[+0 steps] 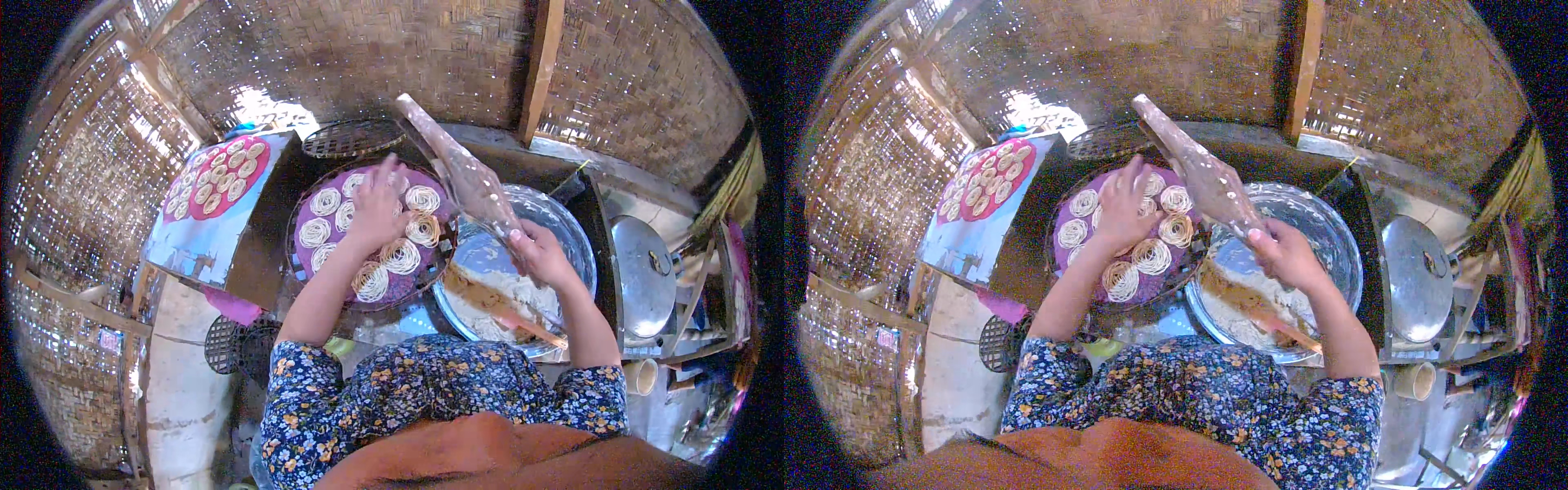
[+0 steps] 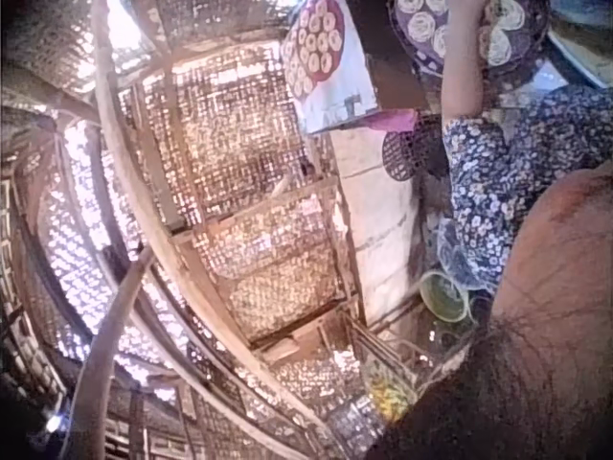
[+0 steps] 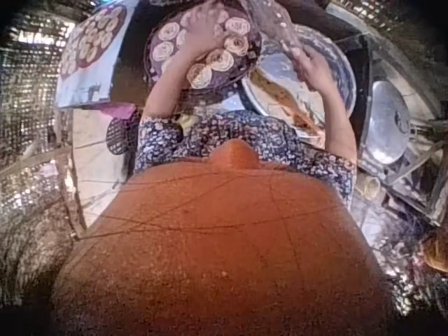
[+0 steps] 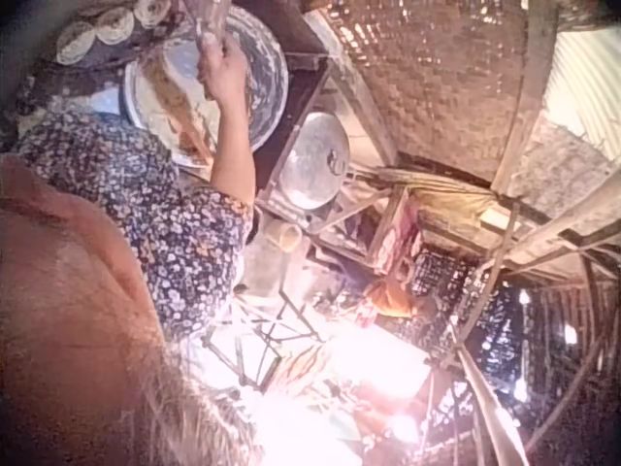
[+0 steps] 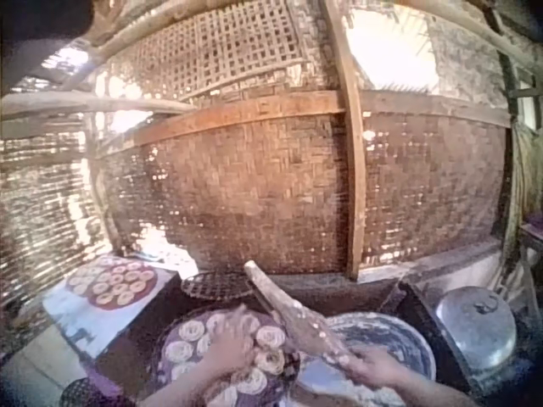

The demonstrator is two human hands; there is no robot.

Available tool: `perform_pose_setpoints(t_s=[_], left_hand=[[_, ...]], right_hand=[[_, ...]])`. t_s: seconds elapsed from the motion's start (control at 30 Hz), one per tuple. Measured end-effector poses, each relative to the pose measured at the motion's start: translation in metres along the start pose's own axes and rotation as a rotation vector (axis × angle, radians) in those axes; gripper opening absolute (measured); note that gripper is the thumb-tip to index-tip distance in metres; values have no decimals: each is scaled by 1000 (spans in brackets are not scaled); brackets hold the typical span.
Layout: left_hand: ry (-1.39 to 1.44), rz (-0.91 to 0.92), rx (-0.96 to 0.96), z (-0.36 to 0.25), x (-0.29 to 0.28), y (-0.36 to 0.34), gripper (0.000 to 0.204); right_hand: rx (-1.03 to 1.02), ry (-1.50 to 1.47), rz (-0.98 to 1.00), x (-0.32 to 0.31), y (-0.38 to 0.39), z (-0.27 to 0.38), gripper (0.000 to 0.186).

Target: The person is using a wooden tool to extrude a white paste onto a circular tray to form spiral-shaped snacks, then moves the full tray to a side table and refills the tool with more paste using a spatula.

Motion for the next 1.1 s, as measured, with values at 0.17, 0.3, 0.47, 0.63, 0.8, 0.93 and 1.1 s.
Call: perform_pose_setpoints(t_s=[0.17, 0.3, 0.47, 0.63, 0.8, 0.93, 1.1], left_hand=[[529, -207, -165, 2, -20, 39, 57], [699, -526, -634, 17, -41, 107, 34], [499, -222, -1000, 31, -60, 219, 37], [19, 561, -1075, 47, -7, 301, 33], [43, 673, -1153, 64, 69, 298, 51], [8, 564, -1238, 65, 84, 271, 47], [-18, 347, -1149, 63, 62, 260, 41]], right_hand=[[-191, 62, 244, 76, -10, 37, 45], [-490, 92, 346, 82, -48, 35, 42], [-253, 357, -272, 27, -144, -17, 34], [-325, 501, -320, 53, -207, -50, 30], [-290, 703, -284, 71, -232, -34, 29], [-268, 842, -292, 81, -264, -29, 31], [-102, 995, -250, 93, -259, -6, 30]])
Point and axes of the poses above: each hand's wrist, its own y-axis away from the middle knuckle, its own x-axis out of the palm, z = x × y, the point moved 2 cm from there along -y, towards the middle knuckle, and after that the axes turned 6 degrees about x, right-handed, at the moved point
